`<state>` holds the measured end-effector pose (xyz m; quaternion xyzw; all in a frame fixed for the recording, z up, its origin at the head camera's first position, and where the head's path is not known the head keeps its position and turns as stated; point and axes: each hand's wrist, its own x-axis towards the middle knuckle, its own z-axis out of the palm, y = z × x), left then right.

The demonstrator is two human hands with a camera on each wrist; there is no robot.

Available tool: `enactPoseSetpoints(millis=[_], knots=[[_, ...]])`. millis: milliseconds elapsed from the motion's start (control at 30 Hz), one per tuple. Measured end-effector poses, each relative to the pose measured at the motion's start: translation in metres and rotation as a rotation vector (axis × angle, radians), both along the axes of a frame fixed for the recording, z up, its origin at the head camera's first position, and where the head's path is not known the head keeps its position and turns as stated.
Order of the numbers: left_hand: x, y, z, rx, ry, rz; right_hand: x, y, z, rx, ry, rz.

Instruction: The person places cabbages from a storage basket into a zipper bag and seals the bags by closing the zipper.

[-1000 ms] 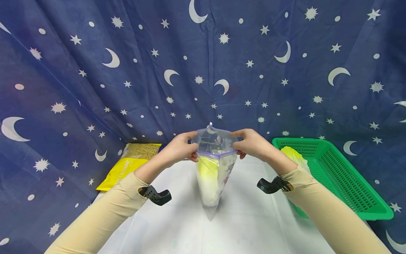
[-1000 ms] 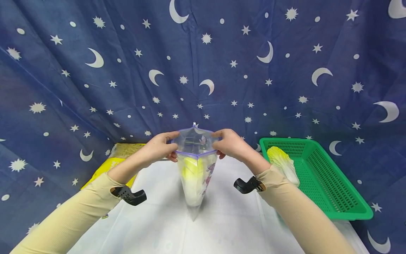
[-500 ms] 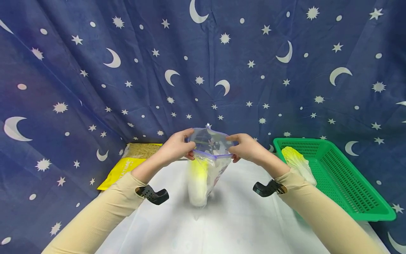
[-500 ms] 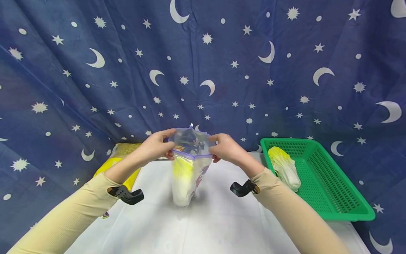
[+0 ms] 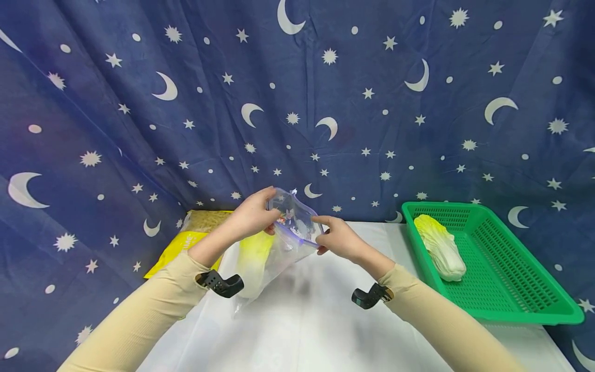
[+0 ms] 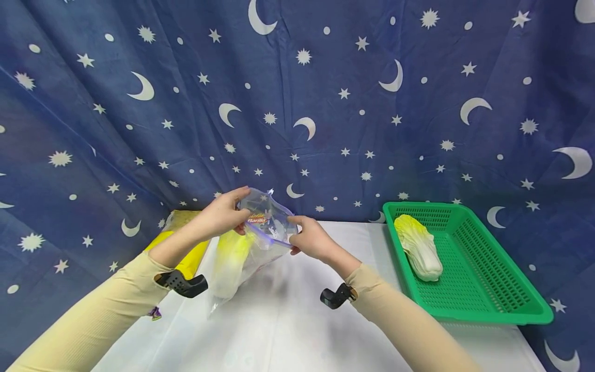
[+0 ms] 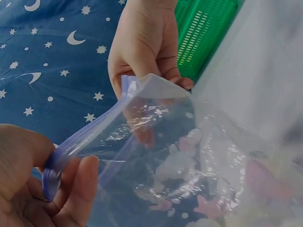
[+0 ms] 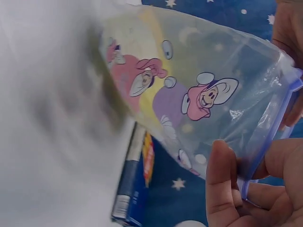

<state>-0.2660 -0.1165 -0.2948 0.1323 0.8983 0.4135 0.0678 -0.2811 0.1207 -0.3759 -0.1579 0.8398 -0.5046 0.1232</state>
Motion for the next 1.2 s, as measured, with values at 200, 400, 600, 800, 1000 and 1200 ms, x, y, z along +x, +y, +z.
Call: enactPoseSetpoints(millis=[200, 400, 600, 800, 1000, 1200], knots=[[-0.003, 0.004, -0.010, -0.085, -0.045, -0.044, 0.004, -0.003, -0.020, -0.038, 0.004, 0.017], [-0.002, 0.012, -0.013, -0.087, -0.070, -0.105, 0.004, 0.003, -0.031, -0.067, -0.024, -0.006], [-0.001, 0.019, -0.020, -0.074, -0.081, -0.154, 0.005, 0.009, -0.039, -0.069, -0.046, -0.061], [0.000, 0.022, -0.026, -0.053, -0.101, -0.148, 0.007, 0.014, -0.040, -0.067, -0.063, -0.070], [-0.001, 0.022, -0.032, -0.008, -0.111, -0.123, 0.010, 0.022, -0.032, -0.046, -0.066, -0.029], [0.000, 0.024, -0.036, 0.033, -0.114, -0.130, 0.007, 0.045, -0.018, -0.018, -0.052, -0.039]])
